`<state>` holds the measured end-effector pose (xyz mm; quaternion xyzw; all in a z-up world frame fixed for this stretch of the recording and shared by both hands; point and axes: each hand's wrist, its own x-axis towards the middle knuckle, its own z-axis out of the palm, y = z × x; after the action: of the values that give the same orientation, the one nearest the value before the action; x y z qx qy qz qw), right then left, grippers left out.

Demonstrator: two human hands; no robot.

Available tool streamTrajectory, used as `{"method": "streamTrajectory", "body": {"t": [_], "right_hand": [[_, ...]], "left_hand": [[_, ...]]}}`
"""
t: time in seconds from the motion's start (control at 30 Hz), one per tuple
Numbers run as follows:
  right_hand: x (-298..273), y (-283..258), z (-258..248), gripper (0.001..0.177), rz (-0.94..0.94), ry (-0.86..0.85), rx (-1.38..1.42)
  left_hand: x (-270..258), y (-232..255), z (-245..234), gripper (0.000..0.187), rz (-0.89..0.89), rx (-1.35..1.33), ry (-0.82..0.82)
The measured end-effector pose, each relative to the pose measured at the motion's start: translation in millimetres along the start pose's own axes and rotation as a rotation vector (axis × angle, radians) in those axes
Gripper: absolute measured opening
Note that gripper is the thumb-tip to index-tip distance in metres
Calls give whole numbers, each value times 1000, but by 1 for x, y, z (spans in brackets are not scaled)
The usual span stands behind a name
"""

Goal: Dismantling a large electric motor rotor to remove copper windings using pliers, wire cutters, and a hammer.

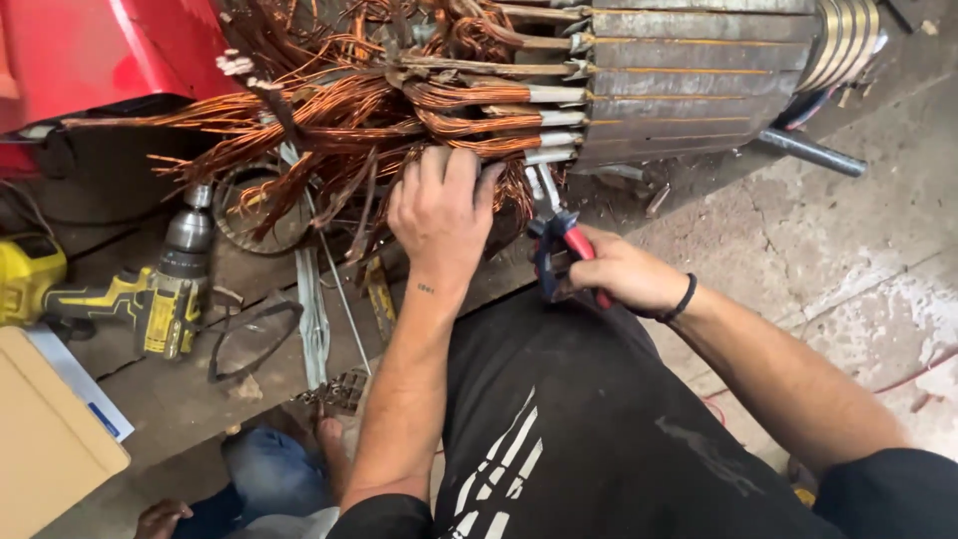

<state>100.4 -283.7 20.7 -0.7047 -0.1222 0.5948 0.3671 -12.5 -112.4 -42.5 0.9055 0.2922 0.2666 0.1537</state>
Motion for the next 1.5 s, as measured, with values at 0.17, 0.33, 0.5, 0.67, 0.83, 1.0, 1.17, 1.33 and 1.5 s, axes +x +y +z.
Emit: {"method": "streamTrajectory", "body": {"t": [0.17,0.33,0.5,0.67,0.83,1.0,1.17,1.33,1.5], "right_hand": [[15,11,-11,29,73,74,-132],[27,48,-10,31,45,99,-85],[12,31,2,33,40,106,266],[-2,12,13,33,92,118,639],[0,22,12,33,115,81,606],[9,43,3,31,155,30,524],[8,61,2,12,-15,14,78],[29,102,6,9,-431,8,-297],[31,83,22,17,-733,72,-434]], "left_hand": [[5,10,-12,28,-60,-41,-35],[-2,4,0,29,-50,-4,-3],[-1,5,0,28,-54,-37,-17],[-1,3,1,30,2,-18,61],[-34,19,-43,15,-176,-585,44],[-94,43,19,71,-996,-1738,-673],[-70,64,54,73,-1257,-1599,-719],[-11,63,-3,33,-1094,-1691,-709],[2,72,-26,31,-1077,-1634,-628]]}}
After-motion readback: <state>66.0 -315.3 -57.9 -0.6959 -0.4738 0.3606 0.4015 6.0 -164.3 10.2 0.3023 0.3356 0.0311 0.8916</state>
